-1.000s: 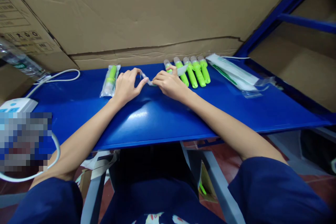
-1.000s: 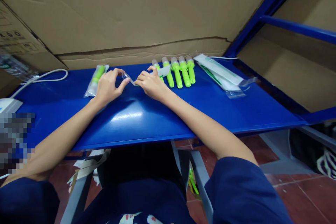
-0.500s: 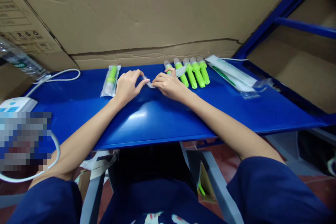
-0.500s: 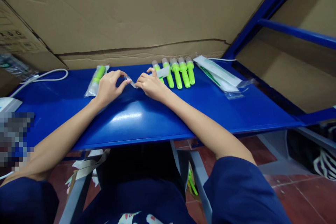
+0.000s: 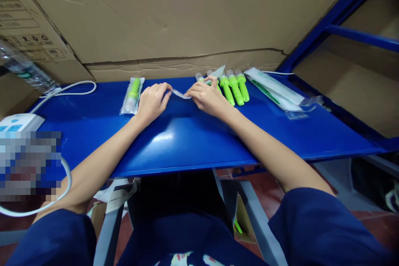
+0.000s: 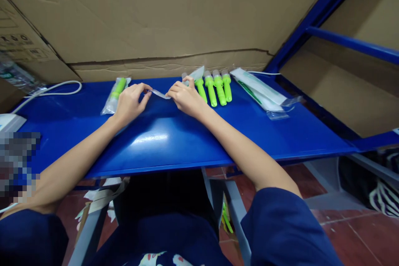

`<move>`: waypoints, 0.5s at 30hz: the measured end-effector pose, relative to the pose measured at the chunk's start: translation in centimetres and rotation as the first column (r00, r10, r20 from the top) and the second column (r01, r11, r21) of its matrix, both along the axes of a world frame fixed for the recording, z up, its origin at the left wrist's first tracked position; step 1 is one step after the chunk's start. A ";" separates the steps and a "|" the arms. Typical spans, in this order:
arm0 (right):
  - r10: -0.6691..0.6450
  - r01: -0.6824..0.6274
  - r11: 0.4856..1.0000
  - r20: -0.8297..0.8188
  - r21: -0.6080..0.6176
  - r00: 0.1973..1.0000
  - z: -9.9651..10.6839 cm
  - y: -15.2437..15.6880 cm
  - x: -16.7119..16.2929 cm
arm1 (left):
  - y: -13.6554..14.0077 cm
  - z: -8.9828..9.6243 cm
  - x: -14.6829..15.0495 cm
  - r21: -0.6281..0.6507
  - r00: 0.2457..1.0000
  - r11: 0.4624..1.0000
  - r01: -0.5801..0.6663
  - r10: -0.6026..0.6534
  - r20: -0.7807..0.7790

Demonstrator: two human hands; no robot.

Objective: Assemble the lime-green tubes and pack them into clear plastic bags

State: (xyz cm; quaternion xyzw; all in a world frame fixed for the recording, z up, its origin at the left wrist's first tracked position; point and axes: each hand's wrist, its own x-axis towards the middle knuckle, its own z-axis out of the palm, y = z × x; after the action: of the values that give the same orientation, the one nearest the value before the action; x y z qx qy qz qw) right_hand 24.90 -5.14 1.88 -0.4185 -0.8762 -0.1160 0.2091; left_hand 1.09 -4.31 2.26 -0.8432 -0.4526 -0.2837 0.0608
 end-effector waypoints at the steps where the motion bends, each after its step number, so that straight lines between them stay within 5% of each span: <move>1: -0.017 0.017 1.000 -0.002 -0.003 1.000 0.1 -0.1 0.1 | 0.0 0.0 0.0 0.002 1.000 1.000 0.000 0.000 -0.001; 6: -0.197 0.203 0.977 -0.081 0.068 0.977 0.8 -0.5 0.1 | -0.2 0.1 0.1 -0.064 1.000 0.998 0.025 -0.025 0.004; 10: -0.310 0.339 0.924 -0.172 0.178 0.935 1.3 -1.2 -0.3 | -0.2 -0.2 0.5 -0.174 0.967 0.984 0.041 0.006 0.256; 15: -0.280 0.314 0.928 -0.180 0.199 0.943 1.4 -2.1 -1.0 | 0.7 -0.3 0.8 -0.399 0.687 0.883 0.245 0.133 0.714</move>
State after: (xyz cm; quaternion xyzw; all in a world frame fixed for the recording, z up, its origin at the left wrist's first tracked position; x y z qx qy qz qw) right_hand 23.86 -7.21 3.27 -0.5277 -0.7658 -0.2132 0.2994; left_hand 1.93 -3.62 1.95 -0.6647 -0.4664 -0.4777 -0.3353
